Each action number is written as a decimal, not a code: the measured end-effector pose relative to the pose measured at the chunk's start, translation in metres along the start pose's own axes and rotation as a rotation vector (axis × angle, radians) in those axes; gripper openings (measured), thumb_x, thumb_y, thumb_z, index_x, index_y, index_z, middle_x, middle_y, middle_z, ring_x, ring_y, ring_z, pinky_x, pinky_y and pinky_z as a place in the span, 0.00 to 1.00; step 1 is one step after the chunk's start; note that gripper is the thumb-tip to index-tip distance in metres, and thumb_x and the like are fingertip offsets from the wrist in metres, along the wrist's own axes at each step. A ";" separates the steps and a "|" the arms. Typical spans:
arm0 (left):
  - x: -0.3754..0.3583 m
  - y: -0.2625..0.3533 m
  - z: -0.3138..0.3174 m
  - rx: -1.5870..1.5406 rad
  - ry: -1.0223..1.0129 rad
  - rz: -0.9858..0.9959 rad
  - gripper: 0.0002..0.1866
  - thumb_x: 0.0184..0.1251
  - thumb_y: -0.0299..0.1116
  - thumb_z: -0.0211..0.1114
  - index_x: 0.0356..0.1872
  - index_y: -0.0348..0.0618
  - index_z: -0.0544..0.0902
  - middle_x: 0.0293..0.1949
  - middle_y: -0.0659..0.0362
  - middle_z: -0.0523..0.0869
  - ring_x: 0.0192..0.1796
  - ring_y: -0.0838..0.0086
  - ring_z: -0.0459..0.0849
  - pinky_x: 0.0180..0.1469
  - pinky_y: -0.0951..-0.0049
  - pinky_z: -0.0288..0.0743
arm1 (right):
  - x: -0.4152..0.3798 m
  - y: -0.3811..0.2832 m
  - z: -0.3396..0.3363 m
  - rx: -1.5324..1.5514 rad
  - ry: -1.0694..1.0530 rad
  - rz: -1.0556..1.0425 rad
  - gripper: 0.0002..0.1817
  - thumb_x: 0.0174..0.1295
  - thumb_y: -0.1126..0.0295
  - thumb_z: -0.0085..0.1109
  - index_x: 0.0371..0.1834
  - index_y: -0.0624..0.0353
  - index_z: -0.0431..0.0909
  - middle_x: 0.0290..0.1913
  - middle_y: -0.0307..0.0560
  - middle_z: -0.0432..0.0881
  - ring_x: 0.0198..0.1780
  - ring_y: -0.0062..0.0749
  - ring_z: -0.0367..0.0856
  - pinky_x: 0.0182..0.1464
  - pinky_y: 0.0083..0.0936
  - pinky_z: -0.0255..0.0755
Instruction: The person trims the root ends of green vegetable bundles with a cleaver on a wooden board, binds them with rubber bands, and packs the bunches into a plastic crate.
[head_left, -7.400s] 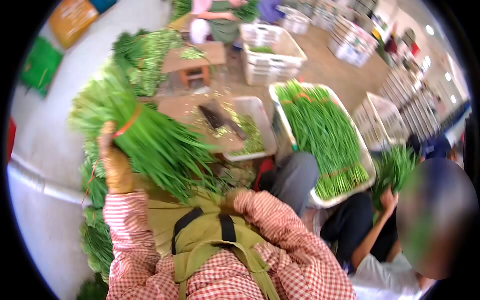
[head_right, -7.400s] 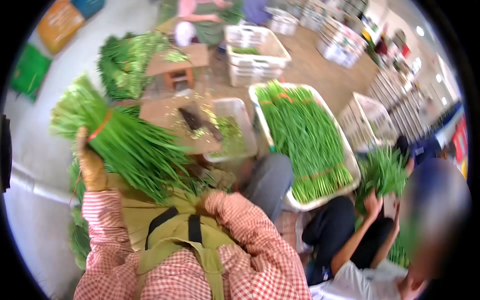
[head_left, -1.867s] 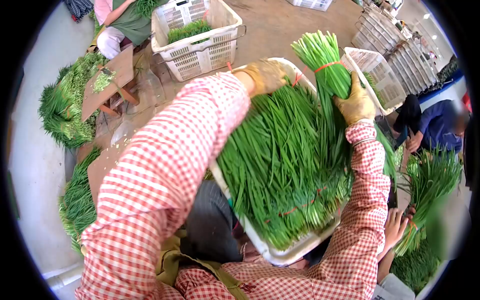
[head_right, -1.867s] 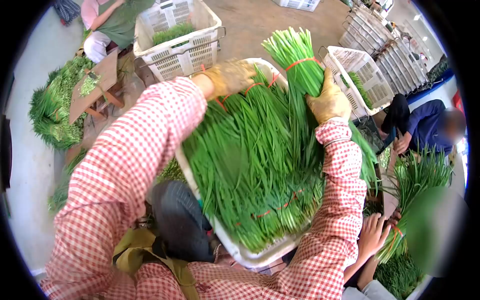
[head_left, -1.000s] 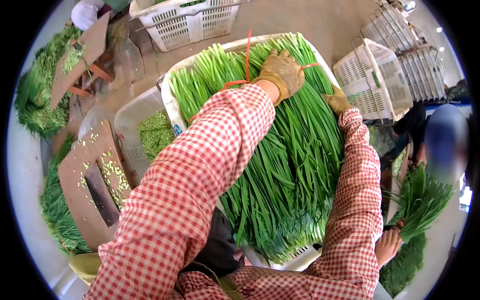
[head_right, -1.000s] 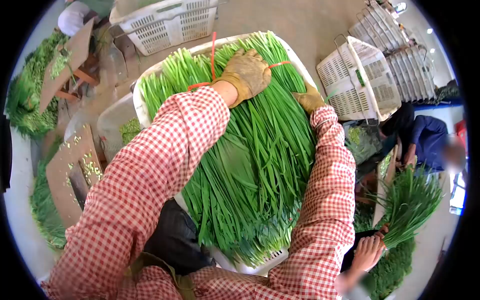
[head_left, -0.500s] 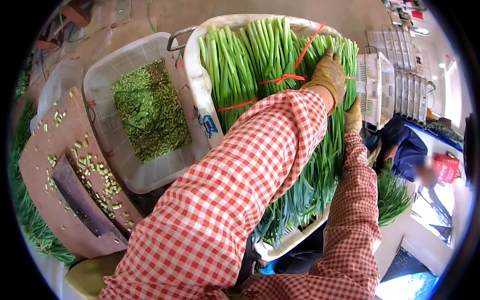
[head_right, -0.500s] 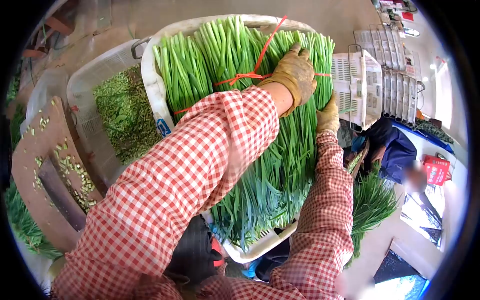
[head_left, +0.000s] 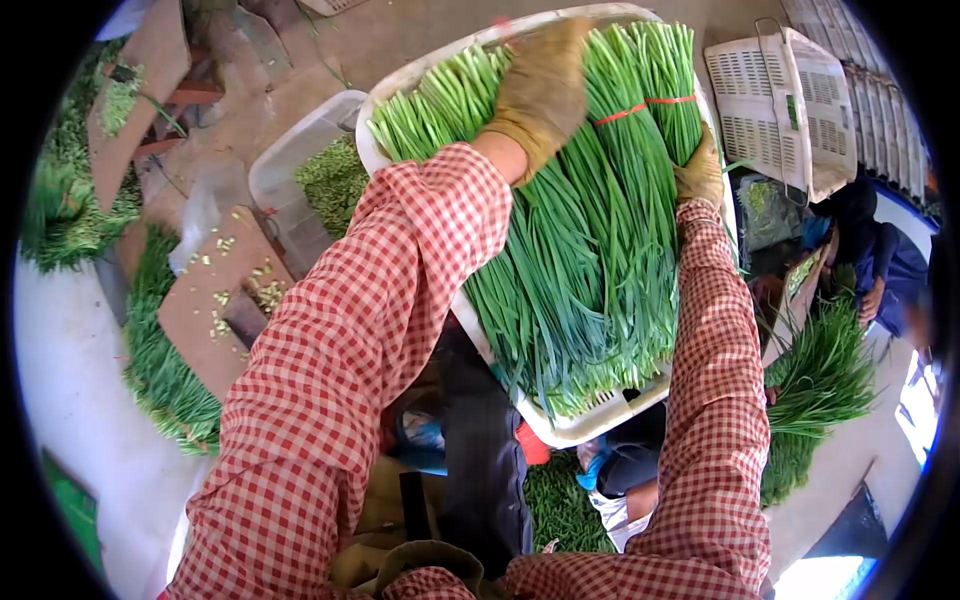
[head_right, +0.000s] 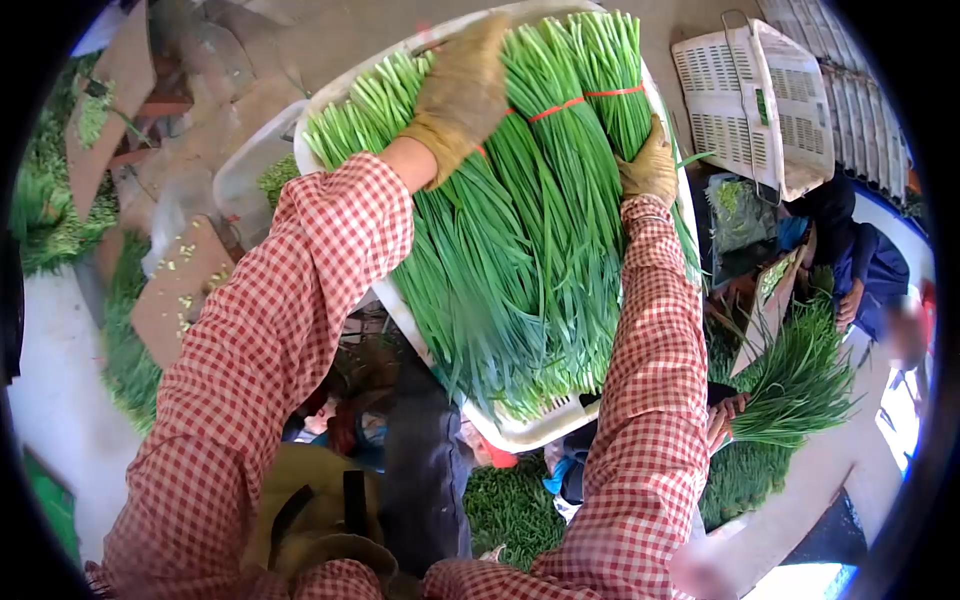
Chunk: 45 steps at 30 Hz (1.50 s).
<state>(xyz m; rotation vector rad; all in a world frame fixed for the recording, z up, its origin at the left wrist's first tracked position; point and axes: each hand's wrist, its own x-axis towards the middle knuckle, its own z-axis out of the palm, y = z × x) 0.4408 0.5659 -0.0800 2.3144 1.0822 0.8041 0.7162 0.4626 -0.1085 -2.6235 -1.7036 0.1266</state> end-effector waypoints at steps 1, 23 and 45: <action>-0.001 -0.002 -0.005 -0.039 -0.083 -0.292 0.26 0.65 0.25 0.53 0.65 0.35 0.66 0.60 0.42 0.76 0.55 0.57 0.82 0.59 0.62 0.77 | -0.003 -0.012 -0.012 -0.007 -0.117 0.090 0.50 0.50 0.60 0.75 0.74 0.49 0.52 0.62 0.62 0.73 0.61 0.56 0.75 0.62 0.42 0.72; -0.010 -0.020 -0.007 -0.198 -0.064 -0.552 0.22 0.61 0.19 0.53 0.59 0.36 0.73 0.58 0.42 0.79 0.61 0.50 0.77 0.66 0.63 0.69 | 0.008 -0.085 -0.071 0.347 -0.222 -0.140 0.47 0.48 0.45 0.72 0.68 0.56 0.63 0.54 0.51 0.82 0.53 0.43 0.83 0.55 0.36 0.76; 0.017 0.018 -0.009 0.603 -0.648 -0.169 0.22 0.68 0.49 0.54 0.47 0.42 0.84 0.37 0.52 0.87 0.49 0.57 0.83 0.47 0.60 0.78 | -0.002 -0.083 -0.054 0.592 -0.087 -0.079 0.39 0.45 0.46 0.77 0.57 0.58 0.75 0.53 0.56 0.83 0.56 0.45 0.82 0.57 0.35 0.76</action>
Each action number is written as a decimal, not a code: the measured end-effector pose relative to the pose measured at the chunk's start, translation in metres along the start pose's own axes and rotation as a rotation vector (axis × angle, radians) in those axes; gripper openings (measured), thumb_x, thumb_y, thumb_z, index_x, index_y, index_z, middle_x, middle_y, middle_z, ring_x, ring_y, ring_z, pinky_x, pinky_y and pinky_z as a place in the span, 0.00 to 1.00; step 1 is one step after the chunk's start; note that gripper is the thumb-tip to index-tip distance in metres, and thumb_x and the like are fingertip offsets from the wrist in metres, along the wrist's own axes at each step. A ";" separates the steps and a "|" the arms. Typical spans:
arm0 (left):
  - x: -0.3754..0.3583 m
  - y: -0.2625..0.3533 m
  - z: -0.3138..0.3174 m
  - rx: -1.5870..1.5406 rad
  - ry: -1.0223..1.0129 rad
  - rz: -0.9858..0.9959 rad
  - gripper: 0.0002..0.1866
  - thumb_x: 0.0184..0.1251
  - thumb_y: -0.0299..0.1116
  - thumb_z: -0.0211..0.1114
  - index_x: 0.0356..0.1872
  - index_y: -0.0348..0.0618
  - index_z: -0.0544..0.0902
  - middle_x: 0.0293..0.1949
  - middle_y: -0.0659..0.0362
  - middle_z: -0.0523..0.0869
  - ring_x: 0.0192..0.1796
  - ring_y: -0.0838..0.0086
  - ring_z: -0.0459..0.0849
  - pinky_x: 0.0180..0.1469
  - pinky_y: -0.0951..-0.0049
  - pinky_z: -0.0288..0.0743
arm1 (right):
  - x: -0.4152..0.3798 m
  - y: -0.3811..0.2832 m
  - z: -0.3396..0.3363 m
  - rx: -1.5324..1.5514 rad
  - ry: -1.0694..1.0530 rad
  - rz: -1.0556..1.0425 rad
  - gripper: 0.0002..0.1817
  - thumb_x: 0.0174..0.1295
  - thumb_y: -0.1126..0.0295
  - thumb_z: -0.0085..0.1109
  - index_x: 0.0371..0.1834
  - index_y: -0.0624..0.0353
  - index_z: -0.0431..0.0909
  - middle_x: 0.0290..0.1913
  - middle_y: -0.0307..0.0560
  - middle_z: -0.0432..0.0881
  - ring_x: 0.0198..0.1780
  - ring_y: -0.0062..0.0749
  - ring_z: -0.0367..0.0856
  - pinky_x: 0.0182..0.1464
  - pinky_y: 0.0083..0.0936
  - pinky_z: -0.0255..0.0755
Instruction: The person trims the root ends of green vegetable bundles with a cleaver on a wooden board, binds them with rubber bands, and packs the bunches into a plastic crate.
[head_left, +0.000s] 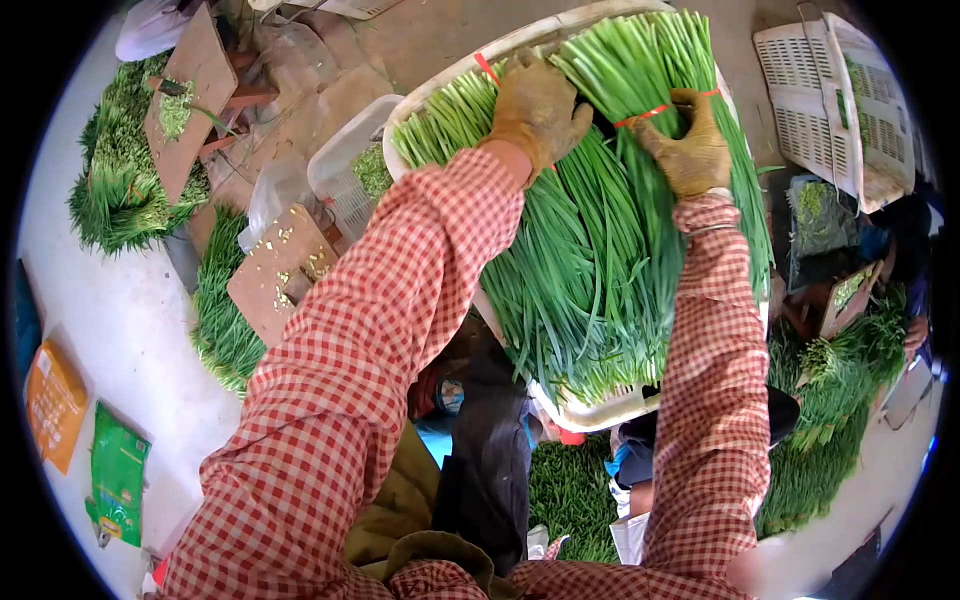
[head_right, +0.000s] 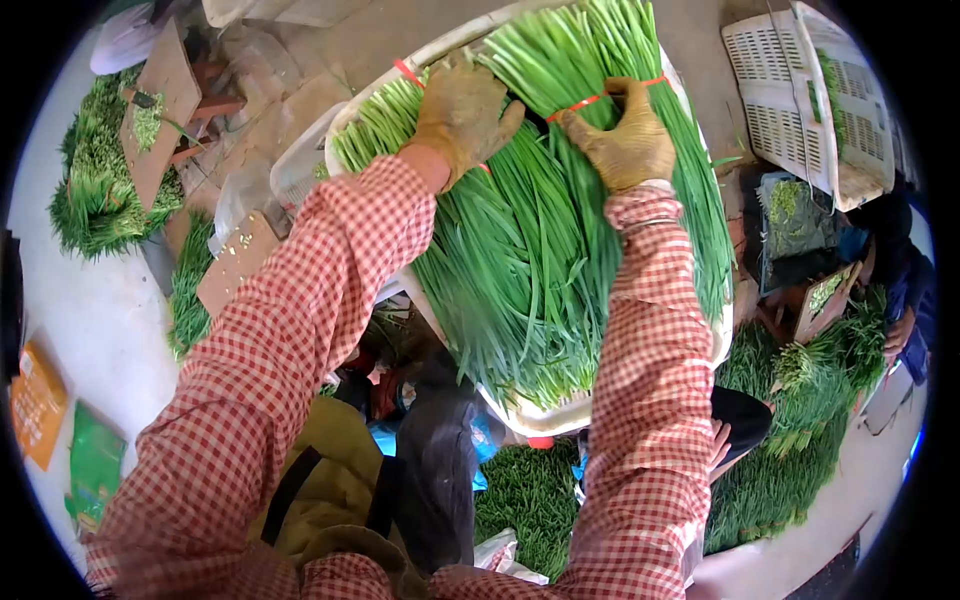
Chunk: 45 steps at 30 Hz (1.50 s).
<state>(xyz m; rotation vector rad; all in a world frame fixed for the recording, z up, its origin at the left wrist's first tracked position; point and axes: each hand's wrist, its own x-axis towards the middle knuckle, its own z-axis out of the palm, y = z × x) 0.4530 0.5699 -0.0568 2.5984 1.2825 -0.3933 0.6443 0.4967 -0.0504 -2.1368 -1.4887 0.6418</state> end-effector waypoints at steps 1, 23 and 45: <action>-0.007 -0.002 -0.001 -0.059 -0.015 -0.034 0.23 0.69 0.50 0.55 0.50 0.41 0.83 0.46 0.51 0.86 0.51 0.55 0.81 0.51 0.59 0.76 | -0.001 -0.011 0.003 -0.066 -0.066 0.062 0.41 0.44 0.45 0.76 0.59 0.57 0.74 0.54 0.56 0.82 0.55 0.47 0.82 0.56 0.35 0.76; -0.017 -0.002 -0.003 0.081 0.125 -0.031 0.27 0.69 0.53 0.54 0.55 0.39 0.80 0.54 0.52 0.81 0.59 0.52 0.74 0.59 0.55 0.70 | -0.010 -0.040 0.025 -0.524 0.000 -0.043 0.38 0.59 0.42 0.60 0.65 0.54 0.66 0.57 0.51 0.77 0.58 0.41 0.75 0.60 0.42 0.67; -0.002 0.027 -0.069 -0.363 0.460 0.039 0.14 0.66 0.34 0.57 0.48 0.41 0.84 0.44 0.45 0.86 0.46 0.50 0.84 0.56 0.59 0.74 | 0.064 0.025 0.032 -0.460 0.049 0.259 0.40 0.72 0.39 0.32 0.72 0.63 0.60 0.71 0.57 0.66 0.74 0.51 0.59 0.74 0.47 0.51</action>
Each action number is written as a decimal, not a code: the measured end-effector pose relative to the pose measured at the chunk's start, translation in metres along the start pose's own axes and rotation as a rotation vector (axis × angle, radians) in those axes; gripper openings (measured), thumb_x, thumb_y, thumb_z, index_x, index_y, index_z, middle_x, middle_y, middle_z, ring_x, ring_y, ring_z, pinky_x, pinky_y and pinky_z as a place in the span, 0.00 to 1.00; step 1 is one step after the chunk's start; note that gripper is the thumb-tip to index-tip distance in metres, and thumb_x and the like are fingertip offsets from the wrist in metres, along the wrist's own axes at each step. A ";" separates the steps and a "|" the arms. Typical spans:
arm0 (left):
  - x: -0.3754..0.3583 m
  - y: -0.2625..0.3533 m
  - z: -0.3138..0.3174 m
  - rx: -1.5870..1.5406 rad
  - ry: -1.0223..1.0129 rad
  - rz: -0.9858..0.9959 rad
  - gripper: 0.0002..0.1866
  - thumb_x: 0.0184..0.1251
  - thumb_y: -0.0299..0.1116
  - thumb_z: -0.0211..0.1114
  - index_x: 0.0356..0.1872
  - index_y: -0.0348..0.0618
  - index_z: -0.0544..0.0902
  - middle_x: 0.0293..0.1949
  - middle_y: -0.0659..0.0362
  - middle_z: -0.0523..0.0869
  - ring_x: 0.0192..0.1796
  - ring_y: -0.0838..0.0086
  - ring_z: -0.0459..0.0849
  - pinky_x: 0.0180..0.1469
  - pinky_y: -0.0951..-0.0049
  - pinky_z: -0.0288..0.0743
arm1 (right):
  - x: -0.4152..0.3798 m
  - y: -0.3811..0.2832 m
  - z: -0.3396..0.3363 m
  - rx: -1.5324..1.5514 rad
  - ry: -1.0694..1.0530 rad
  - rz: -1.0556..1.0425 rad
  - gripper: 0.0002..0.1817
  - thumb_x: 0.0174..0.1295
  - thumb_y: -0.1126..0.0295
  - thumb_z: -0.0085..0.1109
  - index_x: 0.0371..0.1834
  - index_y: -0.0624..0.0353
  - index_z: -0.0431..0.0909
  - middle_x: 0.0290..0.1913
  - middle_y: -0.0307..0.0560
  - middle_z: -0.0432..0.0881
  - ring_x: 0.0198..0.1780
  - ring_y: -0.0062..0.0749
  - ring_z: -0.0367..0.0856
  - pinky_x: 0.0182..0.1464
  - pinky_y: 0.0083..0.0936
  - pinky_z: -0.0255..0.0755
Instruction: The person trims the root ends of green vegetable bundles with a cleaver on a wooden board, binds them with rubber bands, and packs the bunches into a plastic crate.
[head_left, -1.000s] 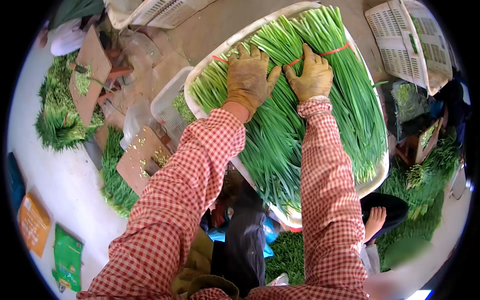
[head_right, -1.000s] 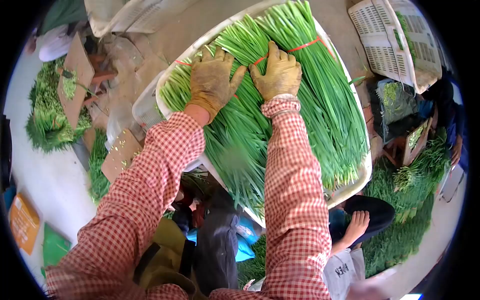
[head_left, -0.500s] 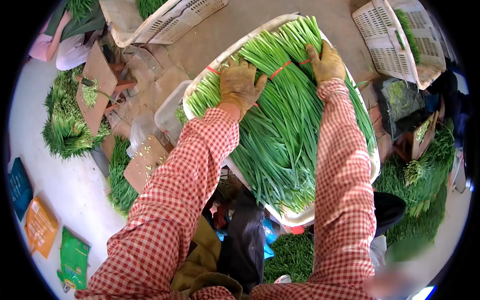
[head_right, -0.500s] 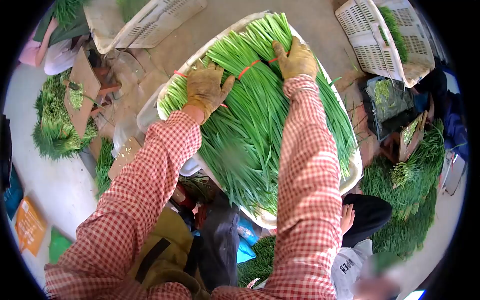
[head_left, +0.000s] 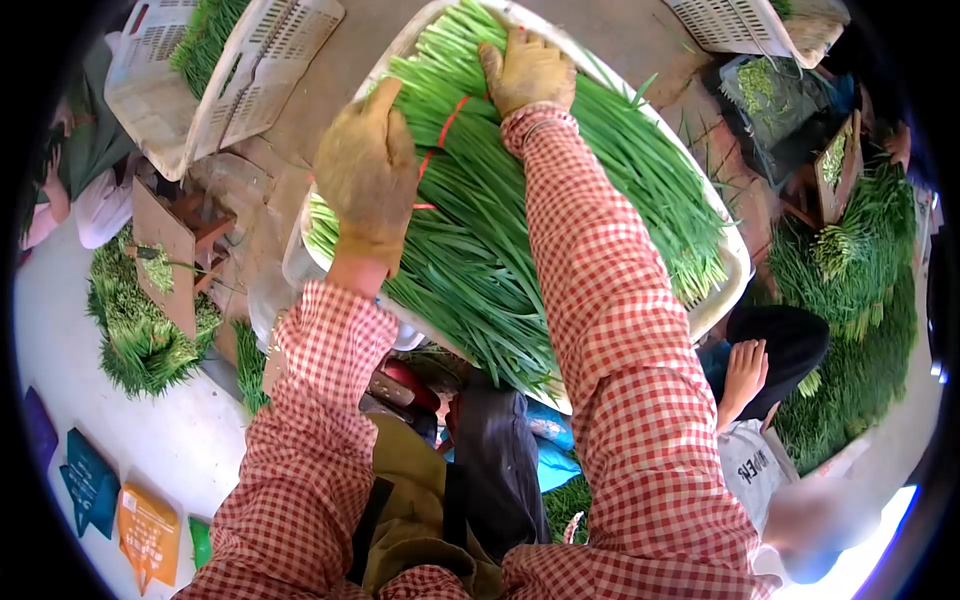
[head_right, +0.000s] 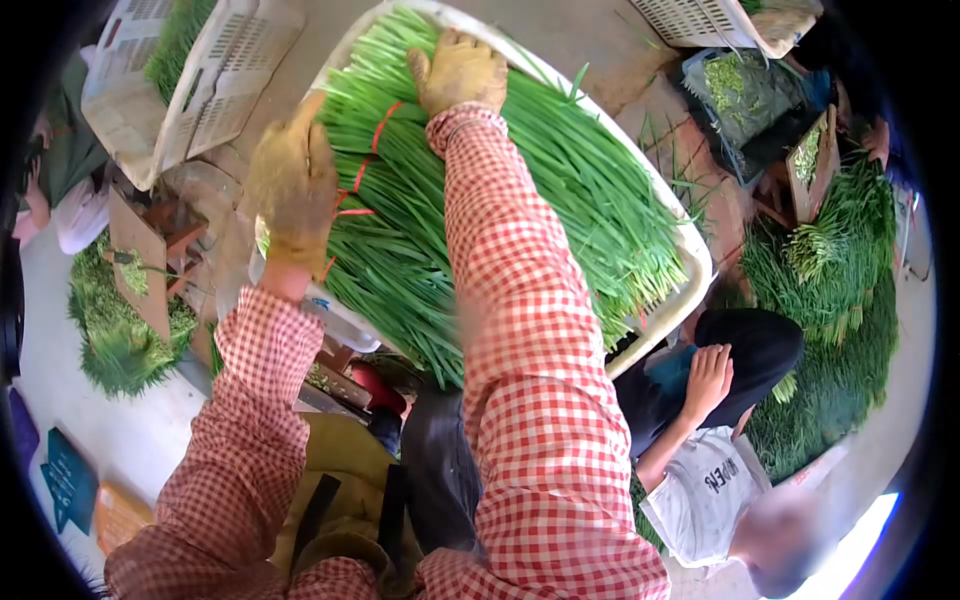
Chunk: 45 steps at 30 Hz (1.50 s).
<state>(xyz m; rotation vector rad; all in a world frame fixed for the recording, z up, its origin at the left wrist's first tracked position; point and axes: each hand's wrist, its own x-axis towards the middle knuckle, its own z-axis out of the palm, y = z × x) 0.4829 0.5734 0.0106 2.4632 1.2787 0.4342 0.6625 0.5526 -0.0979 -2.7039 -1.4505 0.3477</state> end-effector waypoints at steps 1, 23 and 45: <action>0.018 0.005 0.005 -0.008 0.043 0.043 0.14 0.66 0.33 0.56 0.48 0.42 0.84 0.44 0.46 0.87 0.46 0.52 0.85 0.57 0.60 0.75 | -0.001 -0.001 -0.004 -0.004 0.013 -0.013 0.39 0.72 0.40 0.34 0.73 0.63 0.59 0.72 0.57 0.65 0.75 0.51 0.58 0.75 0.46 0.50; 0.077 -0.027 0.156 0.119 -0.093 0.256 0.29 0.70 0.52 0.48 0.67 0.51 0.72 0.64 0.56 0.74 0.72 0.59 0.62 0.76 0.49 0.42 | 0.010 0.033 0.034 -0.076 -0.079 -0.269 0.42 0.66 0.47 0.46 0.78 0.56 0.47 0.75 0.54 0.59 0.74 0.50 0.59 0.74 0.47 0.54; -0.084 -0.112 0.082 0.085 -0.105 -0.076 0.31 0.74 0.46 0.41 0.75 0.46 0.59 0.76 0.54 0.58 0.78 0.58 0.52 0.76 0.50 0.41 | -0.083 -0.011 0.052 -0.155 -0.008 -0.471 0.32 0.74 0.45 0.32 0.80 0.35 0.46 0.79 0.37 0.51 0.78 0.34 0.52 0.76 0.44 0.43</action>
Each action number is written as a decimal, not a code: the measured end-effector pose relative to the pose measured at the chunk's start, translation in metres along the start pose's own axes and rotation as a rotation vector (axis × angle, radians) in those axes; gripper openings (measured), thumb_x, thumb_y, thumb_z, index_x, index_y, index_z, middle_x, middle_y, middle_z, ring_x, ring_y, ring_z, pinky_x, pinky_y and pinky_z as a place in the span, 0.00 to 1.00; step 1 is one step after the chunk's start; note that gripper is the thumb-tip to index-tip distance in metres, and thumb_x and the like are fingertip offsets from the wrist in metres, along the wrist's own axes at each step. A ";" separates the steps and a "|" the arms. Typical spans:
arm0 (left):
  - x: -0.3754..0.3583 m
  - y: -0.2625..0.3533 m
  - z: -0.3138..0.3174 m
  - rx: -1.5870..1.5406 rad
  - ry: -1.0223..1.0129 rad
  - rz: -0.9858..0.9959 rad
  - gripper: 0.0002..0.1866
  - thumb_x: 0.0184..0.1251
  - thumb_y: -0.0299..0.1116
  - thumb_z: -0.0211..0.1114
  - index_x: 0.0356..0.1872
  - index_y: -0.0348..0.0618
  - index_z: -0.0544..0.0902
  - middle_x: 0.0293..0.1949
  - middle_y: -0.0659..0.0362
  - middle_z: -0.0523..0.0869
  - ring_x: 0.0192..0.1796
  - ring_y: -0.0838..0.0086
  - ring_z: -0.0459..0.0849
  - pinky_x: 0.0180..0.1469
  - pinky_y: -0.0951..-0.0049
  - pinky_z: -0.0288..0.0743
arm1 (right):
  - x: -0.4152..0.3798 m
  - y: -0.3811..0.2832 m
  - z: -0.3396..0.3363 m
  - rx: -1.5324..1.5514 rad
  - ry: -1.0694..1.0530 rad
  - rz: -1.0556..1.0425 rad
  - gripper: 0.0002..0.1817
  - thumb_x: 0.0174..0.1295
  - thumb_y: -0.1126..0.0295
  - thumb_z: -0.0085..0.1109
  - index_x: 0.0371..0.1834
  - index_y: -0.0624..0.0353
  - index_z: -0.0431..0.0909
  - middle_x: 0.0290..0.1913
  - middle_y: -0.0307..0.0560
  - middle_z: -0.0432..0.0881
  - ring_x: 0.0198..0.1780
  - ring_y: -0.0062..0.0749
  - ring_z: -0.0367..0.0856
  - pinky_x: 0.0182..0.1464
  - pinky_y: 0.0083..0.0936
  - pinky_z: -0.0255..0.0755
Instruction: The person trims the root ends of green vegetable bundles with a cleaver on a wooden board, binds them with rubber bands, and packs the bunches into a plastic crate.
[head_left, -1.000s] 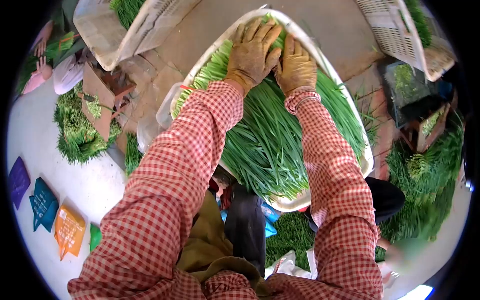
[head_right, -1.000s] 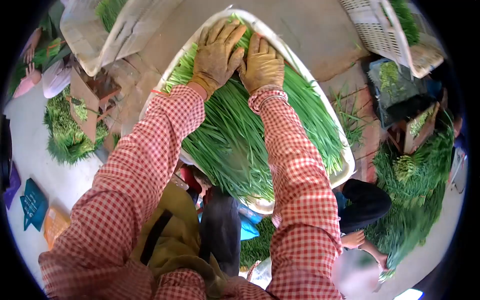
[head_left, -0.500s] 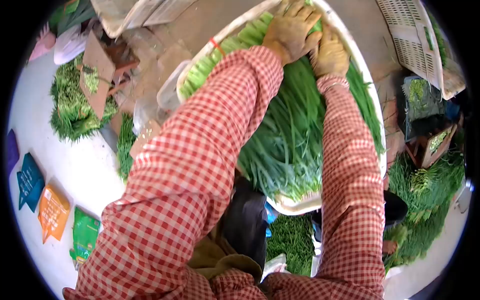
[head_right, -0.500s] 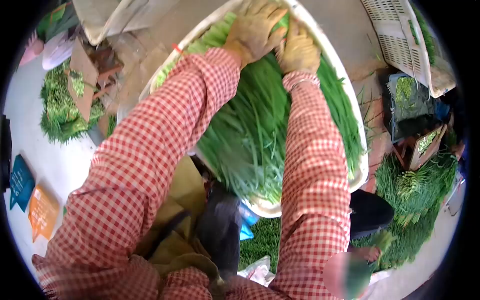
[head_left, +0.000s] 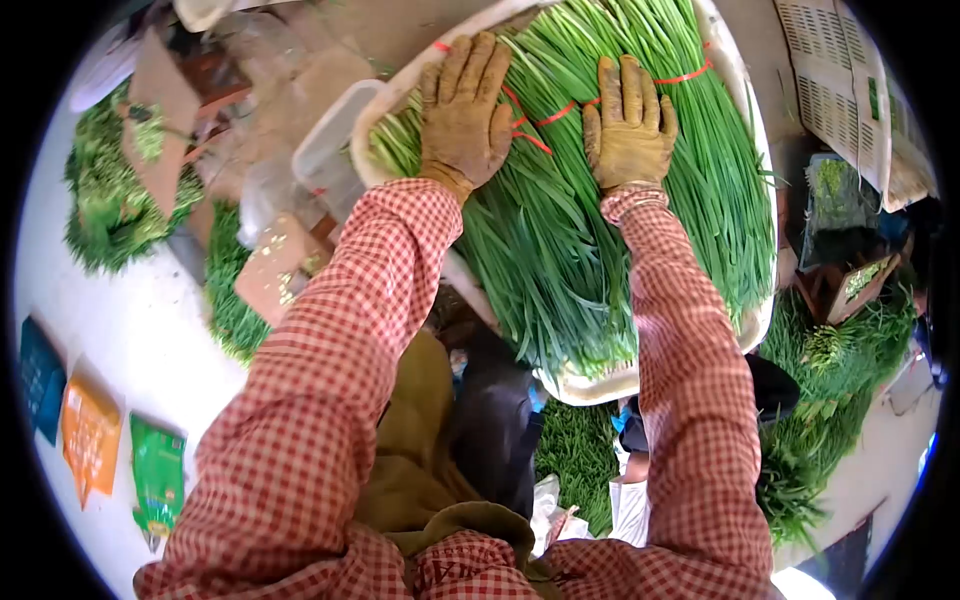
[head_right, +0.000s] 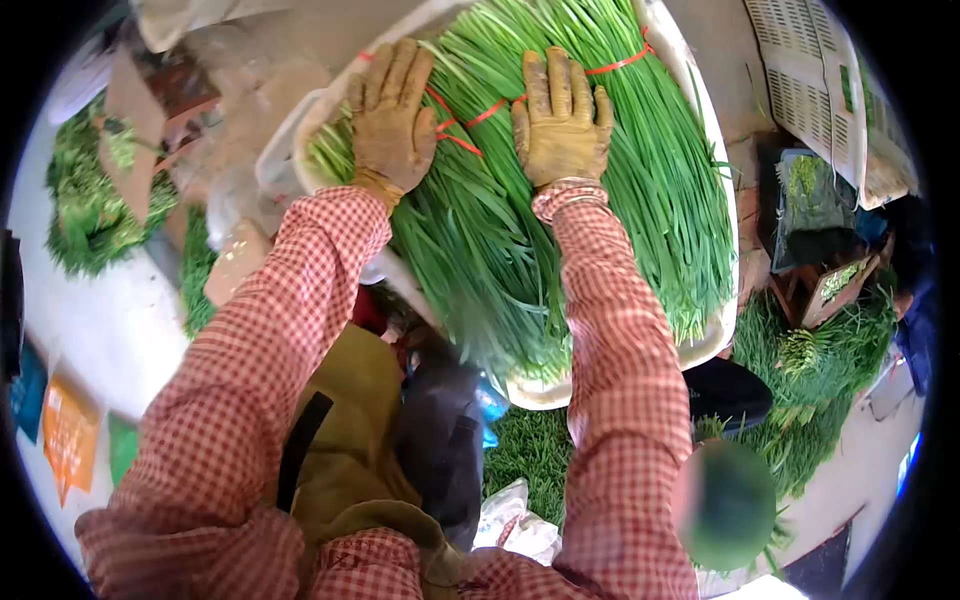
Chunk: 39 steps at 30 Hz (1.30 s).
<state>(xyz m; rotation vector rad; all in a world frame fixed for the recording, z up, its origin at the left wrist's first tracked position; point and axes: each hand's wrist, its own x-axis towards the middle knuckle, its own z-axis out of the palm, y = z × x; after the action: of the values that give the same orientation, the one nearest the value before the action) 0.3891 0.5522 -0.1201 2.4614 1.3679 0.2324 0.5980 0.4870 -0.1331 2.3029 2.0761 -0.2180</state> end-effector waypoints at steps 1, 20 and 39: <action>0.004 -0.004 0.005 0.188 -0.075 -0.001 0.31 0.73 0.46 0.41 0.74 0.46 0.60 0.76 0.54 0.59 0.78 0.58 0.53 0.76 0.51 0.41 | 0.004 -0.004 0.010 0.030 0.037 0.002 0.32 0.73 0.46 0.34 0.79 0.35 0.47 0.79 0.37 0.52 0.78 0.34 0.52 0.76 0.45 0.43; -0.055 0.162 0.026 0.058 -0.352 0.468 0.32 0.75 0.48 0.46 0.77 0.54 0.53 0.79 0.61 0.51 0.80 0.63 0.48 0.78 0.53 0.39 | -0.126 0.089 -0.039 0.095 0.043 0.591 0.33 0.71 0.52 0.42 0.78 0.45 0.53 0.78 0.40 0.55 0.78 0.36 0.53 0.76 0.50 0.41; -0.074 0.113 -0.024 0.080 -0.132 0.486 0.28 0.75 0.41 0.44 0.75 0.49 0.59 0.77 0.56 0.56 0.78 0.59 0.51 0.76 0.49 0.42 | -0.201 -0.075 -0.032 0.434 0.101 0.529 0.32 0.73 0.52 0.37 0.78 0.47 0.51 0.79 0.41 0.51 0.79 0.35 0.49 0.77 0.55 0.34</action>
<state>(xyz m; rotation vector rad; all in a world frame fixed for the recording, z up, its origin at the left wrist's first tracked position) 0.4329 0.4381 -0.0576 2.7861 0.7232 0.1197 0.5061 0.3002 -0.0712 3.0698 1.4777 -0.5849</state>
